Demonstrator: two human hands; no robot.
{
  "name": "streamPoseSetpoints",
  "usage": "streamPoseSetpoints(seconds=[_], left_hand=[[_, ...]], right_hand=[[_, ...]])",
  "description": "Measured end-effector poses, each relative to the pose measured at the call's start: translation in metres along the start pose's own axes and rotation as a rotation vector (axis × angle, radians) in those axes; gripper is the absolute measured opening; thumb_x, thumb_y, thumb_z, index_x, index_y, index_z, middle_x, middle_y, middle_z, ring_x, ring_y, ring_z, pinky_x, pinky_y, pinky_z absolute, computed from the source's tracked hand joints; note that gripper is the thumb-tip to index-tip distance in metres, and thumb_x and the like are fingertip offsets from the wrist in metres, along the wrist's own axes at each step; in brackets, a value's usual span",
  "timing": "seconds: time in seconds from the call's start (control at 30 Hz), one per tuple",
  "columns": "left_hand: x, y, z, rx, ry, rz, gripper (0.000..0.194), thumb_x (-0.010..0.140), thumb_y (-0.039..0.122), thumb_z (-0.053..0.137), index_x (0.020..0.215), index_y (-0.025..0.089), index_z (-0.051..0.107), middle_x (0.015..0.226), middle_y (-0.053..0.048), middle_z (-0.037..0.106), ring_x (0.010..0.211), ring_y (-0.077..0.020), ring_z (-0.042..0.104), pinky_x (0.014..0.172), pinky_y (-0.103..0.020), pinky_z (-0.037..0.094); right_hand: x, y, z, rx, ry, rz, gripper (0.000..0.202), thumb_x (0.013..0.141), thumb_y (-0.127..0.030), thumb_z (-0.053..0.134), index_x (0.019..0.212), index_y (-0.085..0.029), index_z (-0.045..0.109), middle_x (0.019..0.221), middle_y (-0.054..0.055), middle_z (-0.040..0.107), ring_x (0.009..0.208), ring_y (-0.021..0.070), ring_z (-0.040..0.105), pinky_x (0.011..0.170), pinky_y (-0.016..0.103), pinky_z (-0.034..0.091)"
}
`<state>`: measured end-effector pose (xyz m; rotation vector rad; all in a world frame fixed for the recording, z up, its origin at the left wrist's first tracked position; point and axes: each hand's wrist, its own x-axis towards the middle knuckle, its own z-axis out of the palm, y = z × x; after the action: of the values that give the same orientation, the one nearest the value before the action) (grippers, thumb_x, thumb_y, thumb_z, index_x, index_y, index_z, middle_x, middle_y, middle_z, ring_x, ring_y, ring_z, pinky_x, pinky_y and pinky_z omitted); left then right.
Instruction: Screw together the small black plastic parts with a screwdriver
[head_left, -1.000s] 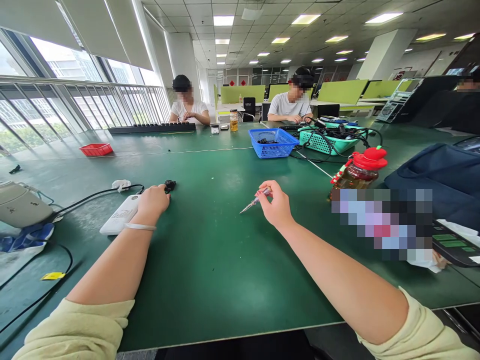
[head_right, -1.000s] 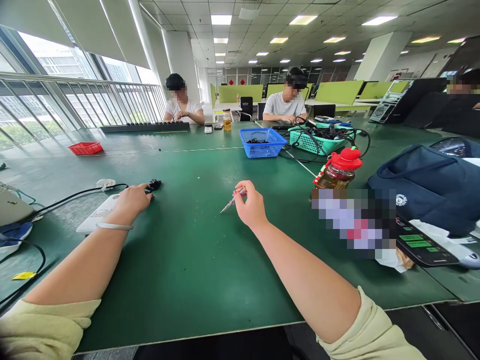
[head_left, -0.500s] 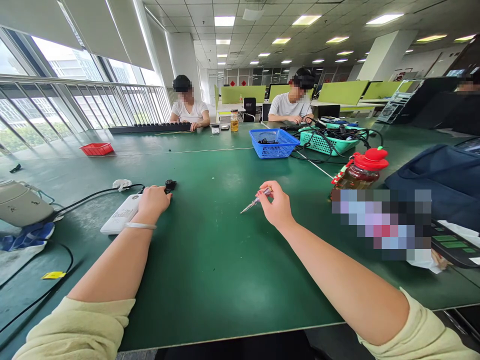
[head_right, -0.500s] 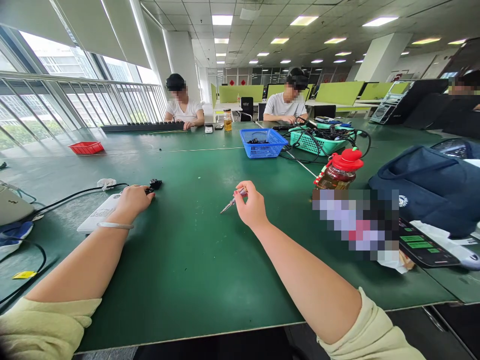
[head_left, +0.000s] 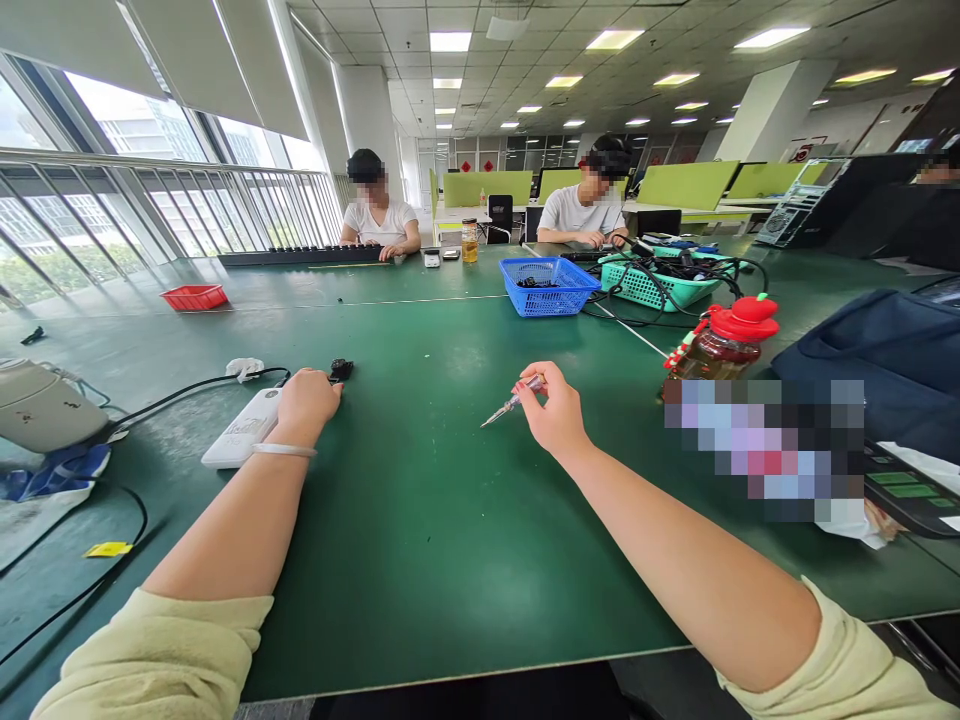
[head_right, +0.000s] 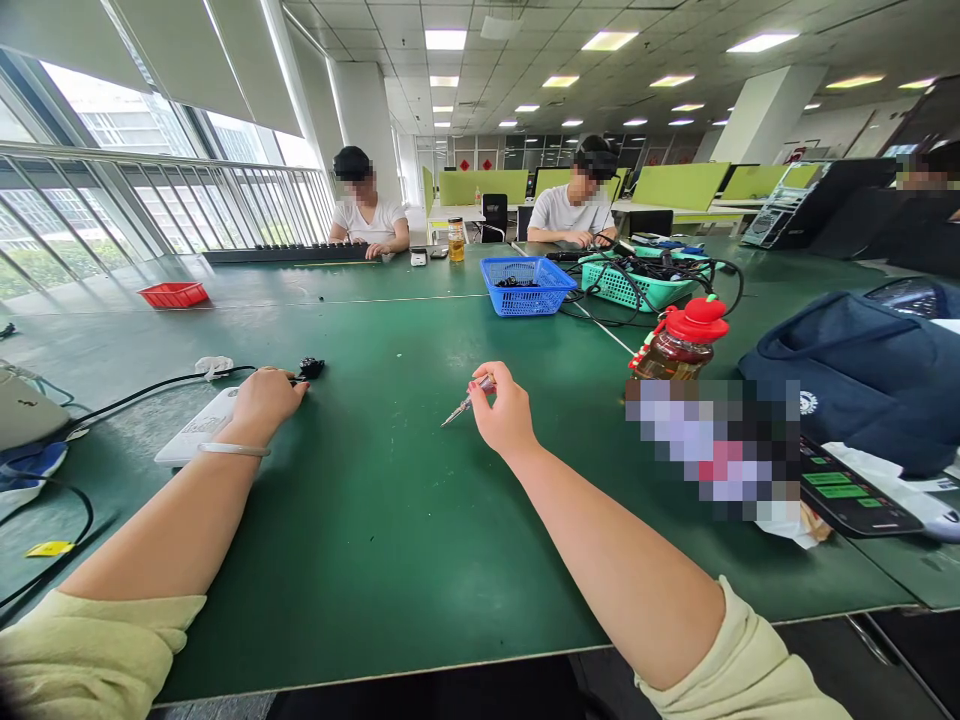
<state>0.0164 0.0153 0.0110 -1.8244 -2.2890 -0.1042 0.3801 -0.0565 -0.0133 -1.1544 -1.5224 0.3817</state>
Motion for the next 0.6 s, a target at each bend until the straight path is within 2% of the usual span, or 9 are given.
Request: streamPoseSetpoints(seconds=[0.2, 0.6], left_hand=[[-0.0025, 0.0016, -0.0030, -0.025, 0.008, -0.016, 0.048, 0.088, 0.038, 0.053, 0.124, 0.008, 0.064, 0.120, -0.024, 0.066, 0.108, -0.0345, 0.064, 0.087, -0.039, 0.050], [-0.0061, 0.0031, -0.0038, -0.033, -0.026, -0.032, 0.047, 0.089, 0.041, 0.051, 0.121, 0.009, 0.067, 0.128, -0.022, 0.061, 0.105, -0.0334, 0.064, 0.085, -0.038, 0.051]], right_hand=[[-0.0003, -0.0015, 0.0001, 0.003, 0.008, 0.000, 0.012, 0.085, -0.033, 0.053, 0.092, -0.025, 0.052, 0.080, 0.003, 0.071, 0.081, 0.0242, 0.071, 0.077, 0.039, 0.054], [-0.0005, 0.0002, 0.0004, -0.006, 0.010, -0.009, 0.011, 0.085, -0.032, 0.053, 0.093, -0.024, 0.053, 0.081, 0.003, 0.072, 0.082, 0.0227, 0.071, 0.077, 0.037, 0.054]])
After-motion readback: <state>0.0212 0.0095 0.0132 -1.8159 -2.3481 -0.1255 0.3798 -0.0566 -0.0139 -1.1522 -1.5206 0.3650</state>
